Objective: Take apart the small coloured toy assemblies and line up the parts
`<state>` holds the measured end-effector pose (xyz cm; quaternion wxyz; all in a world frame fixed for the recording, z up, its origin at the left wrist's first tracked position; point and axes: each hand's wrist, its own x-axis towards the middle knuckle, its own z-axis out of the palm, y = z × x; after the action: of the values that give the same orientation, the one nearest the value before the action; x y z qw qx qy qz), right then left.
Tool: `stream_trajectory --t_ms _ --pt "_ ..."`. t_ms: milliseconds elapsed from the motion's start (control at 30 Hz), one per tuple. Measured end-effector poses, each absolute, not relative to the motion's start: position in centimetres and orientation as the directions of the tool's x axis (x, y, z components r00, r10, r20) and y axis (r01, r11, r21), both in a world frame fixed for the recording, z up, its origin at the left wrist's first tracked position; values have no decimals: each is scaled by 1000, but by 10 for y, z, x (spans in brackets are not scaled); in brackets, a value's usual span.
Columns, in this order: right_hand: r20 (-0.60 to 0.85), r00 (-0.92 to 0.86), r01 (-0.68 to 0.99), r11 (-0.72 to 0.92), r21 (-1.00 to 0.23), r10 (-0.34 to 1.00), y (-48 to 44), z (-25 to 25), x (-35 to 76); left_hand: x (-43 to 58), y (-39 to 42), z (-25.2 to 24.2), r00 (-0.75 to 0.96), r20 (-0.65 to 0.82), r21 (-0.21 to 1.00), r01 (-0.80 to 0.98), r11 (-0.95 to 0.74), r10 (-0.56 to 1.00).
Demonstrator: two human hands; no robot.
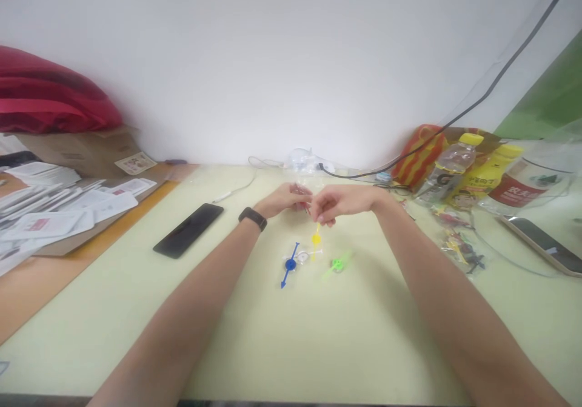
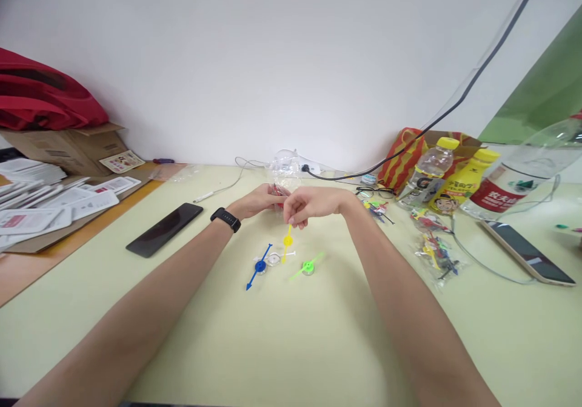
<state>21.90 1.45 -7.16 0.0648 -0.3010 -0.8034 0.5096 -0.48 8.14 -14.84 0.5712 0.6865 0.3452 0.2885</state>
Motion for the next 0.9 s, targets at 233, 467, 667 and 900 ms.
stream_trajectory --t_ms 233,467,667,900 --pt "451 -335 288 545 -787 827 -3 -28 235 5 78 -144 665 46 962 171 -212 745" --pt "754 -47 528 657 -538 655 0 -23 241 16 77 -150 651 101 915 235 -327 752" --pt "800 -88 677 624 -389 594 3 -34 230 24 75 -148 641 214 873 214 -439 737" --pt "864 -37 740 595 -314 502 -3 -35 217 26 72 -146 654 231 850 225 -477 720"
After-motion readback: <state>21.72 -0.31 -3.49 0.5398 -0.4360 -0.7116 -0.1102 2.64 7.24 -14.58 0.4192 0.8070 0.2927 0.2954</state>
